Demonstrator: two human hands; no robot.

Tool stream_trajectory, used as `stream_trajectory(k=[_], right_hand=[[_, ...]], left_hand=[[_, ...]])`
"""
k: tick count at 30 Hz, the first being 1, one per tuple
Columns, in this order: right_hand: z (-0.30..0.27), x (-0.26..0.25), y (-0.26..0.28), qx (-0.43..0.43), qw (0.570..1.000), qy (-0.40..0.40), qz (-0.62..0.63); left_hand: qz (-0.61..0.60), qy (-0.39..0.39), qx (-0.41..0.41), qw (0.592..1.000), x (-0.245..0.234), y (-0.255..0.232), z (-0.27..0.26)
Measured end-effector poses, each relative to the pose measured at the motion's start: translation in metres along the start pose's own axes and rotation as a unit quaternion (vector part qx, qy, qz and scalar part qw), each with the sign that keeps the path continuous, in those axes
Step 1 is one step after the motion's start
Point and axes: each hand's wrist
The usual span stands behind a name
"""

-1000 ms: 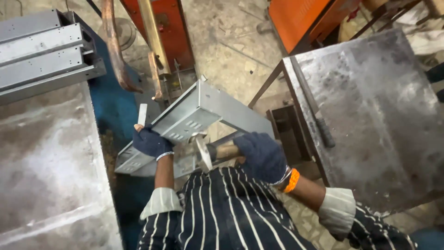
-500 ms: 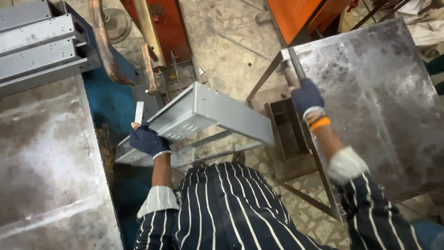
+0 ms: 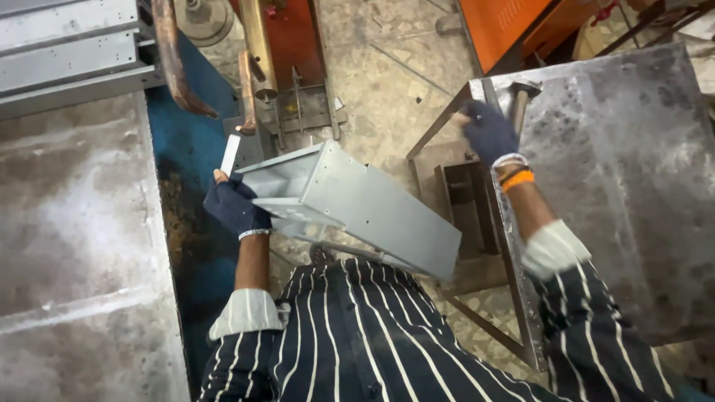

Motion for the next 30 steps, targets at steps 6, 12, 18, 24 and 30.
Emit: stream_trajectory(k=[6, 12, 18, 24, 30], right_hand=[[-0.06, -0.016, 0.19, 0.003, 0.873, 0.384, 0.3], [-0.066, -0.014, 0.257, -0.006, 0.907, 0.365, 0.209], [-0.065, -0.007, 0.295, 0.028, 0.866, 0.377, 0.326], [-0.065, 0.018, 0.3, 0.087, 0.879, 0.354, 0.307], [-0.06, 0.028, 0.302, 0.115, 0.887, 0.309, 0.323]], left_hand=[[-0.021, -0.019, -0.054, 0.998, 0.005, 0.011, 0.007], [-0.04, -0.053, -0.101, 0.993, -0.001, 0.053, 0.033], [-0.142, -0.04, -0.177, 0.973, 0.014, 0.078, 0.042], [-0.02, -0.028, 0.067, 0.997, 0.018, 0.066, 0.038], [-0.088, 0.056, -0.017, 0.994, 0.0, -0.01, 0.03]])
Point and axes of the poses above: each hand's wrist, its own z-axis towards the middle knuckle, its own x-axis out of the palm, y = z × x, and after that the axes turned 15 degrees about -y, right-handed
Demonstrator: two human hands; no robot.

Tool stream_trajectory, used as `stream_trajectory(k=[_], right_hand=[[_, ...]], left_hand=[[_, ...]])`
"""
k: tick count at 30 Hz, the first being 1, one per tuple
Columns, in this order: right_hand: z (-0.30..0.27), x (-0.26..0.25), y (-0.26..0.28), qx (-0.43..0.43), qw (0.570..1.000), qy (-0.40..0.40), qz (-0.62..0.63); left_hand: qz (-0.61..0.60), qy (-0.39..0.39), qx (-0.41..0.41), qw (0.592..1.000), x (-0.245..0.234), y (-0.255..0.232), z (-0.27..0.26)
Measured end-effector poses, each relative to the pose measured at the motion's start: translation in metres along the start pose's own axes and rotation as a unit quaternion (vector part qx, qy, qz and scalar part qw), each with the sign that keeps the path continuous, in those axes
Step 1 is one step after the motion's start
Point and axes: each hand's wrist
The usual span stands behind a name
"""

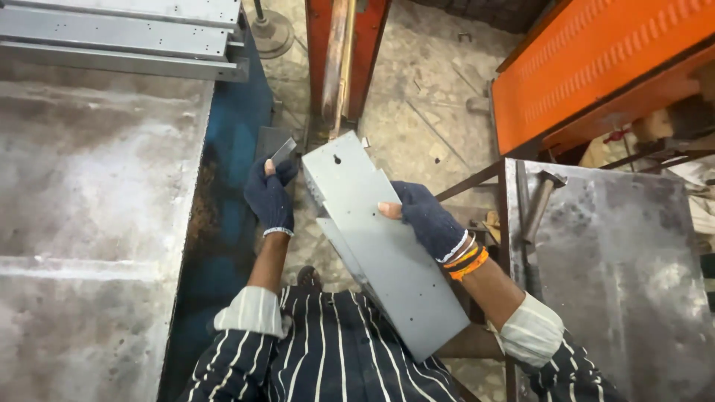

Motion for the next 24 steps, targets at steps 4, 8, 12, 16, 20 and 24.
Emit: stream_trajectory(k=[4, 8, 12, 16, 20, 24], right_hand=[[0.006, 0.004, 0.004, 0.006, 0.999, -0.029, 0.012], [0.011, 0.009, 0.005, 0.016, 0.997, -0.071, 0.014], [0.007, 0.015, 0.005, 0.028, 0.994, -0.098, 0.026], [0.011, 0.016, -0.007, -0.023, 0.991, -0.125, -0.031], [0.012, 0.019, -0.007, -0.006, 0.991, -0.131, 0.034], [0.015, 0.014, -0.012, 0.011, 0.99, -0.142, 0.011]], left_hand=[[-0.026, 0.019, 0.019, 0.999, -0.001, -0.017, -0.002], [-0.017, 0.096, 0.018, 0.995, -0.004, -0.014, 0.005], [0.034, 0.165, 0.04, 0.985, -0.007, -0.031, 0.006], [0.111, 0.203, 0.082, 0.969, 0.0, -0.062, 0.007], [0.194, 0.255, 0.168, 0.932, 0.013, -0.076, 0.014], [0.195, 0.355, 0.309, 0.861, 0.017, -0.077, 0.021]])
Point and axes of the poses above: each hand's wrist, its own z-axis towards the middle knuckle, its own x-axis out of the palm, y = z × x, and after that the axes turned 15 degrees about -y, right-handed
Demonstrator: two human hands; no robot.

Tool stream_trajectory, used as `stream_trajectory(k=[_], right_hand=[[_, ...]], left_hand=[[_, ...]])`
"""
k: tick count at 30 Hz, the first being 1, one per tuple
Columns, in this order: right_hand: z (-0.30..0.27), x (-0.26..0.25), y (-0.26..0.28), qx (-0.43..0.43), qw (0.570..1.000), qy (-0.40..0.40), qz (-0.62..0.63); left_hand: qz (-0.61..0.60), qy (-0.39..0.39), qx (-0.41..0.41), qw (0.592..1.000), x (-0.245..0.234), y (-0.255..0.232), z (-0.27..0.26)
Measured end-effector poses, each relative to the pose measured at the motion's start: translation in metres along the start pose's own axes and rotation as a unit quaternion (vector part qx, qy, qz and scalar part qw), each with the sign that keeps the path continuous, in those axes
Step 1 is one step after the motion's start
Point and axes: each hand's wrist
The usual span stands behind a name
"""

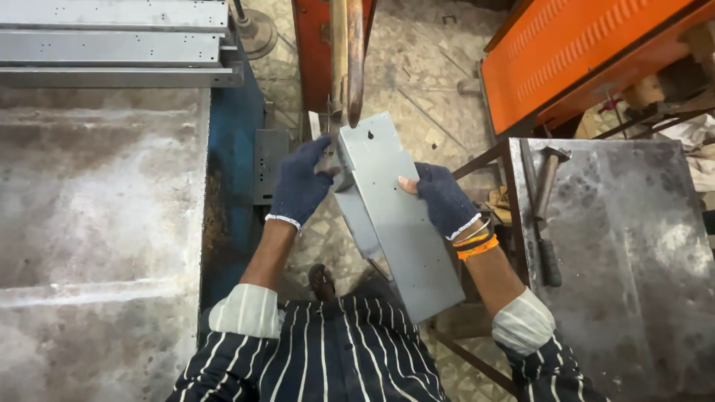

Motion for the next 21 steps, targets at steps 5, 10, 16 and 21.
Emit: stream_trajectory(k=[5, 10, 16, 21], right_hand=[[0.007, -0.002, 0.006, 0.003, 1.0, 0.0, -0.003], [0.002, -0.002, 0.023, -0.031, 0.998, 0.031, -0.035], [0.011, -0.008, 0.005, -0.132, 0.983, 0.019, -0.122], [0.017, -0.007, 0.013, -0.035, 0.997, -0.006, -0.063]], left_hand=[[0.048, 0.039, -0.028, 0.998, 0.021, -0.003, -0.005], [0.05, -0.037, -0.047, 0.997, 0.048, -0.007, -0.016], [0.09, -0.097, -0.032, 0.991, 0.064, 0.003, -0.023], [0.095, -0.11, -0.034, 0.989, 0.066, -0.004, -0.016]])
Point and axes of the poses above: each hand's wrist, its own z-axis towards the middle knuckle, its own x-axis out of the palm, y = z × x, and after that the axes turned 15 degrees about -y, right-handed
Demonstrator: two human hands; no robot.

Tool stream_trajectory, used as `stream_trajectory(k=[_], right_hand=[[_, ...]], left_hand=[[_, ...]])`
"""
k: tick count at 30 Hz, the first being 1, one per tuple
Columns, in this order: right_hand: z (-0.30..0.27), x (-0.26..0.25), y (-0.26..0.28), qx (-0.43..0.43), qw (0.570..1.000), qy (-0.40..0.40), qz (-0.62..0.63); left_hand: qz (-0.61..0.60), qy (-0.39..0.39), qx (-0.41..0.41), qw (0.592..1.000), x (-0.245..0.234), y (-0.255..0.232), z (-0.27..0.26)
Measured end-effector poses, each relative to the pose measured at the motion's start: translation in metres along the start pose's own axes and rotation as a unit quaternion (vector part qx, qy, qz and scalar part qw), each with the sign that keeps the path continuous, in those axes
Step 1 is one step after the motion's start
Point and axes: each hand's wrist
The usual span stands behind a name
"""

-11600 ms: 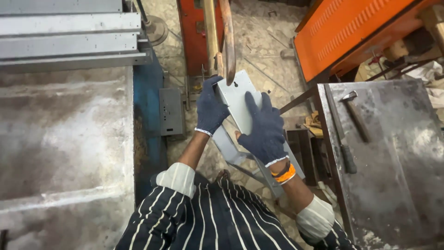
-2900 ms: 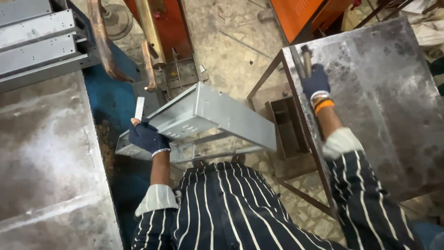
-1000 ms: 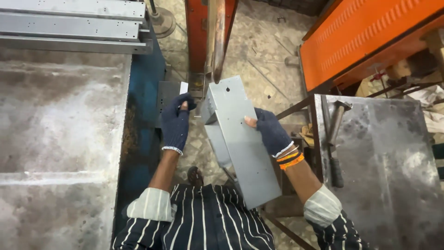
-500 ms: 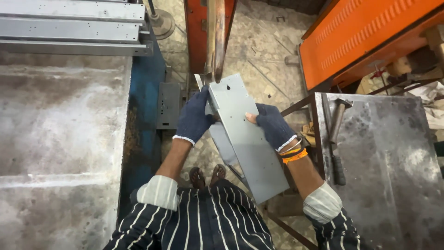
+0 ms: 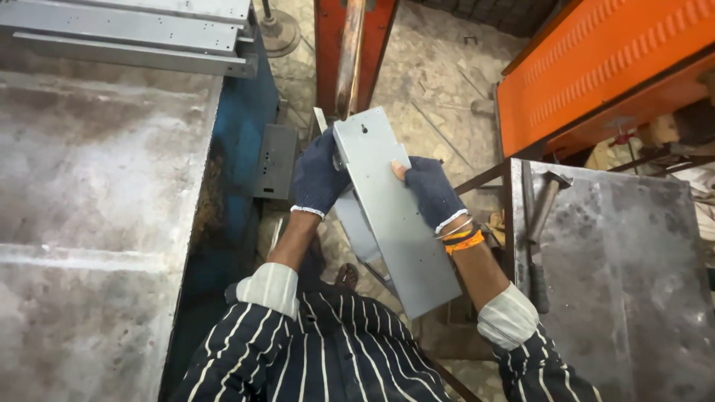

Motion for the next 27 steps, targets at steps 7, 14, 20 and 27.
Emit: stream_trajectory(k=[7, 14, 20, 27], right_hand=[[0.008, -0.009, 0.007, -0.086, 0.993, 0.017, -0.083], [0.019, -0.015, 0.004, -0.031, 0.998, 0.042, -0.041], [0.02, -0.015, 0.004, -0.06, 0.991, 0.027, -0.118], [0.011, -0.013, 0.01, -0.066, 0.996, 0.024, -0.063]], left_hand=[[0.012, 0.0, -0.034, 0.999, -0.006, -0.015, -0.004], [0.041, 0.032, -0.061, 0.997, -0.014, -0.026, -0.007], [0.032, 0.024, -0.068, 0.997, -0.004, -0.013, -0.014], [0.018, 0.004, -0.037, 0.999, -0.012, -0.02, -0.013]])
Point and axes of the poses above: each hand's wrist, its own z-axis towards the middle knuckle, its own x-axis out of the palm, y = z × x, and after that the axes turned 15 degrees about -y, right-handed
